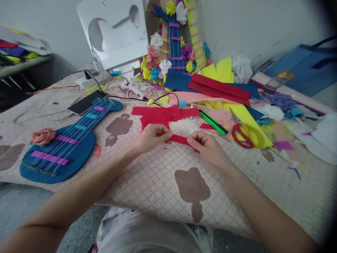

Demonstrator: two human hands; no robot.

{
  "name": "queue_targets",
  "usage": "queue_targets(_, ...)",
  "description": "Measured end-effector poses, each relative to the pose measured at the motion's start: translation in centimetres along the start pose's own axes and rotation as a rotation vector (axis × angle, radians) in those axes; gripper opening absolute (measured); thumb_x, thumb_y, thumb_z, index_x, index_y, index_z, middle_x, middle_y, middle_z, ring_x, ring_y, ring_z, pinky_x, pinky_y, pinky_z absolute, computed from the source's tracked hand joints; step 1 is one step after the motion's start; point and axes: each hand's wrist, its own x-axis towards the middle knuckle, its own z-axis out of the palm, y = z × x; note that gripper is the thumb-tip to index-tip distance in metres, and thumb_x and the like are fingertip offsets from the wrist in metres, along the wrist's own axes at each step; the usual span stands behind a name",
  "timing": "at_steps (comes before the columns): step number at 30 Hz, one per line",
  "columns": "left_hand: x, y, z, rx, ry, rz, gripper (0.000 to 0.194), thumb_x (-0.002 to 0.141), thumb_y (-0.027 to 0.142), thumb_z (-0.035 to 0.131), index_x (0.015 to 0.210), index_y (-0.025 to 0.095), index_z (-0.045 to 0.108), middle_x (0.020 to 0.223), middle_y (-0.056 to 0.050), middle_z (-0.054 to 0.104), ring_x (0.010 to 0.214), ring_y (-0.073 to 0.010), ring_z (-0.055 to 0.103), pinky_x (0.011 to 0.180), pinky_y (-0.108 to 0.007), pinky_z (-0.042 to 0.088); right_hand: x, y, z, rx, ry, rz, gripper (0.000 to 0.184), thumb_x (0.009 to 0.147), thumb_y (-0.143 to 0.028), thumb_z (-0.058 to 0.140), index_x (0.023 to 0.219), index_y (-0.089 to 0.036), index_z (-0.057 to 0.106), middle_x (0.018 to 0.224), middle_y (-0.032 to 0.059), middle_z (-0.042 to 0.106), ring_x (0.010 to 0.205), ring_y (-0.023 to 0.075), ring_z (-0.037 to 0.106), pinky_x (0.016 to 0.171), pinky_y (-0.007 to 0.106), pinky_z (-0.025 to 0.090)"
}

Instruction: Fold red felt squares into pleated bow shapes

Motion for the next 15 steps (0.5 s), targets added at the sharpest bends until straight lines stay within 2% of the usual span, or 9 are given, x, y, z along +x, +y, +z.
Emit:
queue_targets(4, 0.6, 0.1, 0.3, 0.106, -0.005, -0.006, 0.018, 0.079, 0.028, 0.061, 0.072, 0.012, 0.065, 0.063, -0.001, 0.064, 0.058, -0.0089, 0.058, 0.053, -0.018, 0.043, 0.4, -0.2, -1.1, -0.170, 0.012, -0.084, 0.022, 0.082, -0.039, 0.060, 0.073, -0.018, 0.057, 0.061, -0.0039, 0.048, 0.053, 0.0095, 0.042, 0.049, 0.024, 0.034)
queue_targets(7, 1.8, 1.0, 0.3, 0.233, 0.033, 0.051, 0.014, 0.076, 0.025, 0.065, 0.073, 0.013, 0.069, 0.067, -0.001, 0.066, 0.063, -0.0092, 0.057, 0.059, -0.020, 0.043, 1.1, 0.0, -3.2, -0.312, 0.041, -0.163, 0.022, 0.084, -0.038, 0.055, 0.074, -0.019, 0.057, 0.064, -0.0018, 0.053, 0.055, 0.0110, 0.046, 0.051, 0.025, 0.036)
queue_targets(9, 3.1, 1.9, 0.5, 0.229, 0.050, 0.061, 0.011, 0.075, 0.023, 0.066, 0.072, 0.013, 0.069, 0.069, -0.001, 0.066, 0.065, -0.0093, 0.057, 0.062, -0.020, 0.043, 1.8, 0.5, -5.3, -0.441, 0.247, -0.220, 0.020, 0.085, -0.037, 0.053, 0.078, -0.019, 0.058, 0.069, 0.0008, 0.058, 0.060, 0.0136, 0.052, 0.055, 0.027, 0.041)
queue_targets(11, 4.8, 2.9, 1.2, 0.134, 0.059, 0.024, 0.012, 0.076, 0.022, 0.065, 0.068, 0.013, 0.067, 0.064, 0.000, 0.062, 0.060, -0.0076, 0.054, 0.057, -0.019, 0.041, 2.7, 1.4, -7.5, -0.639, 0.464, -0.302, 0.015, 0.082, -0.034, 0.056, 0.079, -0.020, 0.058, 0.078, 0.0045, 0.062, 0.069, 0.0173, 0.056, 0.063, 0.031, 0.045)
queue_targets(13, 7.0, 3.8, 2.6, -0.012, 0.052, -0.089, 0.016, 0.080, 0.025, 0.062, 0.070, 0.013, 0.065, 0.061, 0.000, 0.059, 0.057, -0.0068, 0.053, 0.051, -0.018, 0.038, 3.5, 2.6, -9.2, -0.807, 0.539, -0.332, 0.014, 0.079, -0.033, 0.058, 0.082, -0.020, 0.056, 0.083, 0.0073, 0.062, 0.076, 0.0213, 0.057, 0.072, 0.037, 0.046)
queue_targets(15, 9.1, 4.5, 4.7, -0.167, 0.038, -0.215, 0.014, 0.082, 0.025, 0.062, 0.074, 0.014, 0.063, 0.066, 0.000, 0.061, 0.055, -0.0053, 0.054, 0.048, -0.016, 0.038, 4.0, 4.0, -10.2, -0.889, 0.544, -0.304, 0.020, 0.076, -0.034, 0.061, 0.087, -0.019, 0.055, 0.085, 0.0096, 0.061, 0.082, 0.0250, 0.057, 0.077, 0.041, 0.046)
